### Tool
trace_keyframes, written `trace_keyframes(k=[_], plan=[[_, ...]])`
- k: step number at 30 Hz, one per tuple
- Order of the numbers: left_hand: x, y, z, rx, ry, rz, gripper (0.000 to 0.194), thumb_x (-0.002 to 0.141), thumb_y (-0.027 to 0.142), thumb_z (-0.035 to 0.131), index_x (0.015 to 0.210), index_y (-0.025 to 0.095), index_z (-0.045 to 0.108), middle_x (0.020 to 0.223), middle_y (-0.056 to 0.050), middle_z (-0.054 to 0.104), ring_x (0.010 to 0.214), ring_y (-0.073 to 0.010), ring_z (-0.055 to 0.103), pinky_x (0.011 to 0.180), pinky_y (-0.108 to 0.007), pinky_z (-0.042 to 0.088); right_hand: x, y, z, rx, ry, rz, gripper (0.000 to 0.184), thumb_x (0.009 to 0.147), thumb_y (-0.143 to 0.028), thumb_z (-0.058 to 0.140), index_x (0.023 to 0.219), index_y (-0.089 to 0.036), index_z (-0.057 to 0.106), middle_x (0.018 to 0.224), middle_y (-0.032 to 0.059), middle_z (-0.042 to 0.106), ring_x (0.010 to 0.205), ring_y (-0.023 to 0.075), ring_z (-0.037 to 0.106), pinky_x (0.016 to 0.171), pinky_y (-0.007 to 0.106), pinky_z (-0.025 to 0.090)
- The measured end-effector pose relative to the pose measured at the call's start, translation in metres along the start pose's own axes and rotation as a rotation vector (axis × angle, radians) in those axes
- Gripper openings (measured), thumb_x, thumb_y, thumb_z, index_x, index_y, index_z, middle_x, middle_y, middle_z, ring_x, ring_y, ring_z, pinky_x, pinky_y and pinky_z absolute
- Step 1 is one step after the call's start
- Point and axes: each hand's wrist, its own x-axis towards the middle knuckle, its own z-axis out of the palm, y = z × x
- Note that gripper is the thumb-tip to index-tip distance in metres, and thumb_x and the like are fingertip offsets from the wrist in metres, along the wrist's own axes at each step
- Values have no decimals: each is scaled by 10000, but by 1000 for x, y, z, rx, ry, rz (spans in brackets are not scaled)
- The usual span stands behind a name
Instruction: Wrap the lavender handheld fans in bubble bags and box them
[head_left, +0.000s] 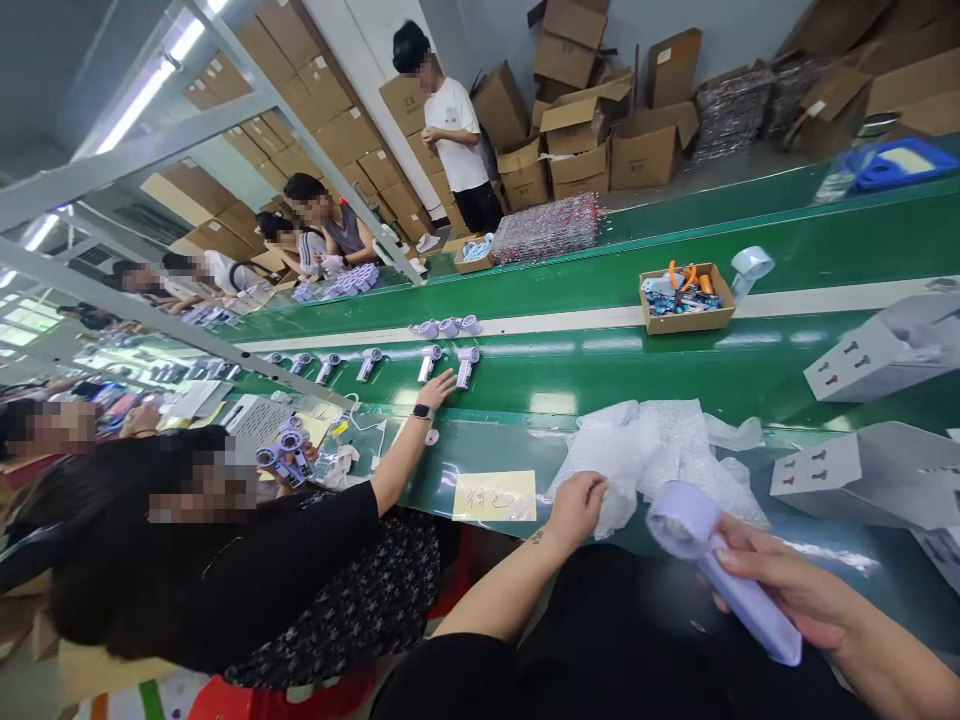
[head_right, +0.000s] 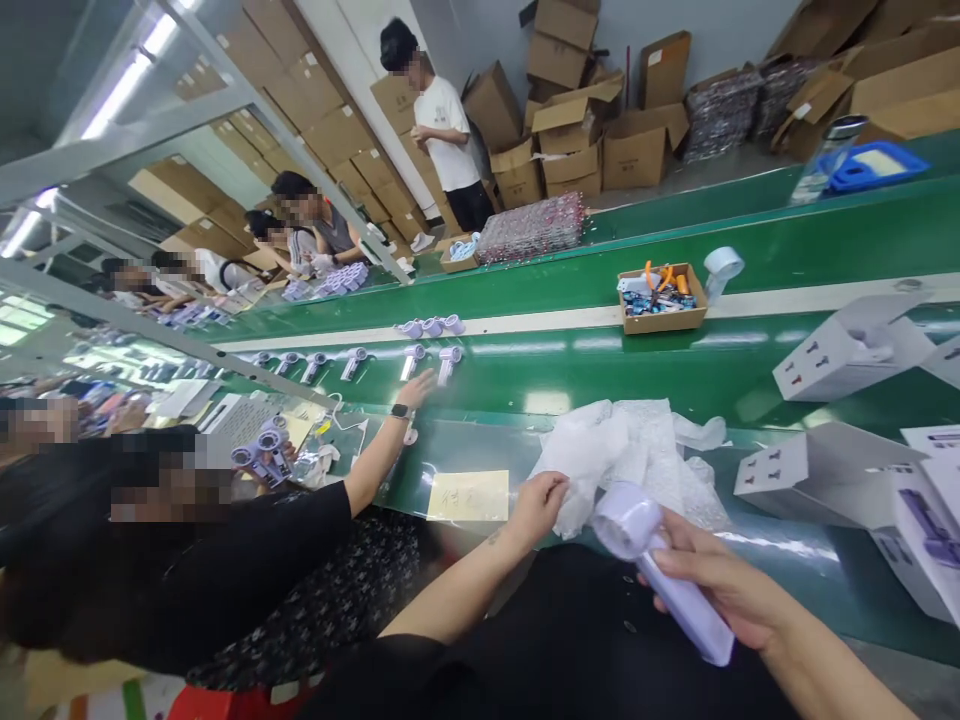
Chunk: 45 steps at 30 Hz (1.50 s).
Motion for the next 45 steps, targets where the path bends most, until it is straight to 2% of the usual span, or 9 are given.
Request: trace_keyframes(k=[3, 8, 11, 17, 24, 31, 37, 42, 45], plan=[[6, 37, 1, -405, -14, 52, 164, 823, 232, 531, 914, 177, 655, 883, -50, 685, 826, -172, 604, 766, -292, 479, 6, -8, 20, 77, -216, 61, 642, 680, -316, 729, 1265, -265, 470, 852, 20, 630, 679, 164, 611, 559, 280, 524], [6, 53, -2, -715, 18, -205, 183, 821, 262, 474, 822, 140, 609, 640, 3, 572, 573, -108, 510, 556, -219, 422, 20, 7, 7, 5, -98, 1, 513, 719, -308, 710, 1186, -196, 530, 878, 17, 635, 753, 147, 597, 610, 230, 475], [8, 62, -5, -574, 30, -94, 185, 839, 273, 456, 826, 157, 599, 667, -1, 568, 604, -117, 514, 582, -232, 430, 18, 14, -2, -50, -6, -39, 417, 724, -308, 701, 1101, -186, 572, 911, 23, 642, 863, 172, 597, 696, 251, 475], [2, 79, -12, 121, 203, 518, 202, 874, 197, 396, 866, 174, 597, 729, -66, 590, 698, -174, 554, 652, -297, 446, 8, 13, 1, 70, 110, -23, 424, 711, -325, 703, 1081, -222, 524, 1061, 53, 609, 691, 148, 599, 541, 275, 500], [-12, 86, -3, 307, 357, 632, 161, 873, 147, 412, 868, 166, 572, 663, -55, 553, 628, -172, 521, 588, -292, 418, -4, 16, -3, 211, 230, -16, 712, 660, -326, 759, 1276, -259, 407, 1299, 98, 485, 756, 167, 630, 535, 293, 533], [-3, 86, 2, 265, -12, 894, 253, 842, 112, 382, 1033, 154, 542, 787, -76, 576, 746, -199, 544, 678, -323, 450, -5, 15, -4, 219, 308, -37, 579, 661, -358, 758, 1150, -267, 462, 1110, 43, 574, 672, 140, 610, 482, 271, 519], [21, 74, 29, 58, 26, 329, 235, 818, 145, 449, 1045, 166, 504, 908, -82, 608, 830, -186, 584, 749, -318, 490, -4, 12, -8, 316, 351, -47, 447, 700, -327, 726, 1060, -270, 467, 745, -32, 596, 574, 129, 584, 514, 268, 519], [14, 86, 44, 134, -82, 607, 119, 822, 196, 463, 850, 180, 577, 764, -64, 630, 782, -195, 611, 757, -325, 498, 2, 11, -9, 409, 472, 28, 508, 681, -231, 718, 1086, -274, 414, 651, -37, 614, 515, 163, 600, 497, 291, 517], [16, 100, 38, 62, -60, 550, 167, 802, 190, 477, 917, 171, 597, 790, -56, 658, 753, -177, 625, 739, -299, 509, 8, 14, -6, 416, 467, 46, 370, 695, -219, 699, 954, -248, 437, 611, -35, 602, 482, 159, 587, 462, 273, 496]])
